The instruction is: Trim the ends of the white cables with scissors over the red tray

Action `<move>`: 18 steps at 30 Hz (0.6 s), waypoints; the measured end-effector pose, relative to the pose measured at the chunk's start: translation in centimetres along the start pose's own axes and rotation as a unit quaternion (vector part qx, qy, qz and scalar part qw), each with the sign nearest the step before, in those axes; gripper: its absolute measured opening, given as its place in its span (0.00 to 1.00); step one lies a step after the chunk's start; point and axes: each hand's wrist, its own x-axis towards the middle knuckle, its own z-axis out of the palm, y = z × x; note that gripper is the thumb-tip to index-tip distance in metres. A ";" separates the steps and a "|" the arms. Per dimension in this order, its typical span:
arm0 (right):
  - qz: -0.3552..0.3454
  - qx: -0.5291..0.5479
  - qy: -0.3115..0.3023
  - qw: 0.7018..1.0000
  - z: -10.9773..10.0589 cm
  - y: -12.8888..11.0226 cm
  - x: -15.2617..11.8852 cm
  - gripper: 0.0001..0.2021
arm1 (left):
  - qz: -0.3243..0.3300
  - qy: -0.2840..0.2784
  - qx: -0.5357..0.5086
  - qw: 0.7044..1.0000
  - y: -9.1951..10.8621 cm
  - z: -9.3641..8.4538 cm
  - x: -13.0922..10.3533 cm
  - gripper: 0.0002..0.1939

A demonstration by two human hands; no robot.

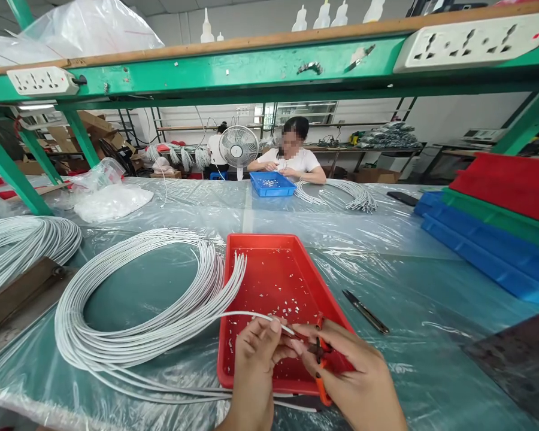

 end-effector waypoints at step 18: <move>-0.018 -0.146 -0.112 0.983 -0.2 0.0 -0.3 0.06 | 0.091 -0.068 0.272 0.956 1.3 -1.6 0.2 0.07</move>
